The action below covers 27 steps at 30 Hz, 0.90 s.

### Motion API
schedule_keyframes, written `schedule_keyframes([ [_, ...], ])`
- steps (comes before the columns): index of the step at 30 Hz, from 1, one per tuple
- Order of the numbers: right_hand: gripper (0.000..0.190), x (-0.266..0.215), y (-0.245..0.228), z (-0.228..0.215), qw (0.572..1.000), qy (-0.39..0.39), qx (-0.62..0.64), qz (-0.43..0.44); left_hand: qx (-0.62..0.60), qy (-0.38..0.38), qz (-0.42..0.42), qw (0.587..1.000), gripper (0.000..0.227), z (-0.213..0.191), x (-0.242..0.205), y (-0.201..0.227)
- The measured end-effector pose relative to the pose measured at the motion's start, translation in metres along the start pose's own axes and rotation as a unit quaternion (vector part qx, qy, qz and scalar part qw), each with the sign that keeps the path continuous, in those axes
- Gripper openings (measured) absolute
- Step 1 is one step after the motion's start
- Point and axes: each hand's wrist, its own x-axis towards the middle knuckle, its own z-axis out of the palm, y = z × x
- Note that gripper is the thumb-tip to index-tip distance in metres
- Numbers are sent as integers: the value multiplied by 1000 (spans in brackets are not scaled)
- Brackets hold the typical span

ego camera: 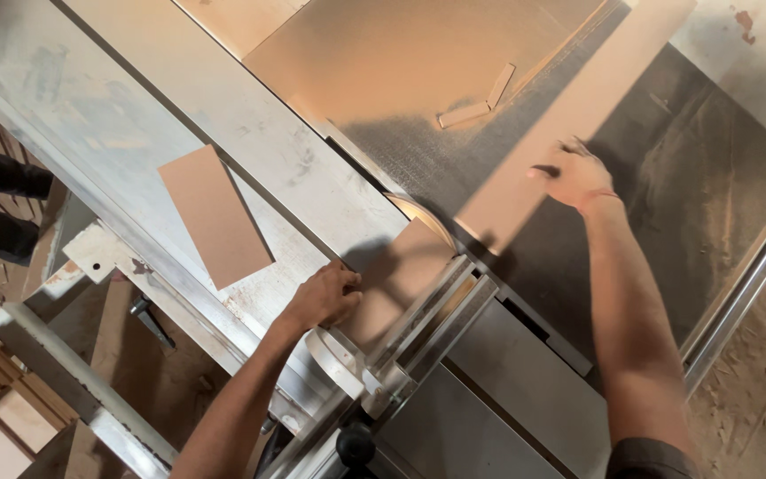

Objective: The person repeatedly feeds rectangular wooden boards through a table saw, using a push block to guide each piece and then stacking the cut boards on the left side of the machine.

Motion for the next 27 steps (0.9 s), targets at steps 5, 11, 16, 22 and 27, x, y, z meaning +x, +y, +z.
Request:
schedule_keyframes([
  [5, 83, -22, 7, -12, 974, -59, 24, 217, -94, 15, -4, 995, 27, 6, 8, -14],
  [11, 76, -12, -2, 13, 946, -4, -26, 322, -258, -41, 88, 961, 26, -10, 2, -7],
  [16, 71, -1, 2, 24, 977, -3, -46, 207, -417, 114, 123, 893, 23, -26, -23, -12],
  [22, 54, -2, 46, -17, 988, 67, 27, 133, -491, 412, -26, 767, 36, -69, -43, -88],
  [27, 39, -44, 36, -50, 972, 105, 182, 108, -360, 494, -73, 788, 36, -80, -41, -145],
])
